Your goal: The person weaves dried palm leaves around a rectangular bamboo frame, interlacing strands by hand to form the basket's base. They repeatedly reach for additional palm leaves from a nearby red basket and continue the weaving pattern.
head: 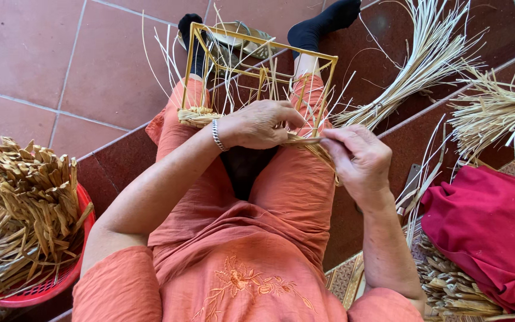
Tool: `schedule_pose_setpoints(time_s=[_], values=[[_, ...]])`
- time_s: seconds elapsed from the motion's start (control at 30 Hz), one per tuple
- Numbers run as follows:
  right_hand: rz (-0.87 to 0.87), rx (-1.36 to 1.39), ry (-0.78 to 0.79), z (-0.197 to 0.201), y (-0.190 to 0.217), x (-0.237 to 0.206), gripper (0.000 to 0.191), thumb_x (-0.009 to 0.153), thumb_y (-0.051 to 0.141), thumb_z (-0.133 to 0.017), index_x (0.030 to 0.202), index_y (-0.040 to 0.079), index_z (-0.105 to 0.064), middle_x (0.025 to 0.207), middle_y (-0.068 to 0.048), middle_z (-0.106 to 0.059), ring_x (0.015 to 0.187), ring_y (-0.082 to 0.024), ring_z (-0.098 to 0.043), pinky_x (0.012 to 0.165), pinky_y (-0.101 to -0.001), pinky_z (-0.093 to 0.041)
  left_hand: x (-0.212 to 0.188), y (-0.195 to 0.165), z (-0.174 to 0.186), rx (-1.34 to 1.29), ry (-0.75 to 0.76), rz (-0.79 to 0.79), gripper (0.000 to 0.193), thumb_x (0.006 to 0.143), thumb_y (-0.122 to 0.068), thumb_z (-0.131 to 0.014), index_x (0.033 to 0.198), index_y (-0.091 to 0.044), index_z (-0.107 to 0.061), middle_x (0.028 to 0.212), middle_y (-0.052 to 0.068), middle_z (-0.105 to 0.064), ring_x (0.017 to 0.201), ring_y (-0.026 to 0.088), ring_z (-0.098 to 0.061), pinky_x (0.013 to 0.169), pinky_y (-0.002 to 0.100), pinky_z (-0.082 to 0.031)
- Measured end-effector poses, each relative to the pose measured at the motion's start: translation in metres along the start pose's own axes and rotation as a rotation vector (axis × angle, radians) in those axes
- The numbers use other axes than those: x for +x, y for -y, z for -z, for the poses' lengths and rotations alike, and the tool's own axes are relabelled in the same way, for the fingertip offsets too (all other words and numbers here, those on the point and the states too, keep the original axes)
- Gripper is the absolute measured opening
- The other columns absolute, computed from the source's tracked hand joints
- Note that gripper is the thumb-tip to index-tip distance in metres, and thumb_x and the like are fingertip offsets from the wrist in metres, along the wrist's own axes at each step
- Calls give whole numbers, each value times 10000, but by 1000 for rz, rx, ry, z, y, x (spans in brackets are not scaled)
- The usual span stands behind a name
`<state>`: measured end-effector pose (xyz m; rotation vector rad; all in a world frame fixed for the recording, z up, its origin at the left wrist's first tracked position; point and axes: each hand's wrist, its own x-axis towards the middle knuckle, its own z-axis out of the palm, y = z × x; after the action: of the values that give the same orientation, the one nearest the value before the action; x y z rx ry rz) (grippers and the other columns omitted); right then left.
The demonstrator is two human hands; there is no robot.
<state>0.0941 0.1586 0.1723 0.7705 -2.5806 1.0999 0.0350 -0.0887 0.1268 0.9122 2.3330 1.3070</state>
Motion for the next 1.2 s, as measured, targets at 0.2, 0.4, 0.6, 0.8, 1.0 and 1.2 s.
schedule_pose_setpoints(time_s=[0.2, 0.4, 0.6, 0.8, 1.0, 1.2], values=[[382, -474, -145, -19, 2, 27, 168, 928, 136, -887, 1027, 67, -770, 954, -38, -644, 860, -195, -538, 709, -306, -483, -9, -11, 10, -33, 65, -39, 468, 750, -106, -638, 1207, -137, -733, 1096, 112, -747, 995, 289, -709, 858, 399, -553], [253, -633, 20, 4, 17, 40, 186, 858, 252, -869, 884, 135, -727, 927, -7, -637, 905, -228, -543, 782, -388, -425, -7, -17, 4, 61, 76, 100, 295, 814, -300, -759, 1045, -118, -753, 1051, 79, -723, 947, 302, -707, 813, 426, -541], [-181, -292, 409, 20, 4, 55, 136, 935, 242, -764, 886, 115, -765, 703, -11, -647, 649, -167, -608, 647, -355, -481, -7, -24, -4, 144, -10, 142, 282, 790, -389, -794, 980, -181, -786, 1029, -8, -721, 940, 269, -708, 774, 427, -529], [-715, 373, 741, 19, -49, 59, 204, 963, 258, -670, 915, 83, -763, 625, -4, -686, 520, -67, -593, 472, -250, -453, -5, -33, -18, 279, -1, 187, 438, 804, -534, -730, 901, -107, -728, 902, 96, -627, 856, 299, -671, 724, 467, -506], [-777, 698, 720, 4, -83, 39, 199, 976, 240, -683, 923, 51, -717, 691, 4, -703, 575, -71, -643, 528, -233, -507, -8, -30, -32, 347, -187, 128, 196, 955, -270, -548, 999, -92, -617, 933, 98, -589, 845, 288, -639, 782, 451, -524], [-240, 80, 342, -3, -46, 18, 172, 921, 254, -758, 955, 87, -739, 774, -3, -744, 643, -112, -675, 688, -316, -498, -29, -33, -15, 103, -337, -56, 169, 901, -176, -745, 970, -113, -605, 987, 87, -591, 836, 295, -651, 700, 427, -509]])
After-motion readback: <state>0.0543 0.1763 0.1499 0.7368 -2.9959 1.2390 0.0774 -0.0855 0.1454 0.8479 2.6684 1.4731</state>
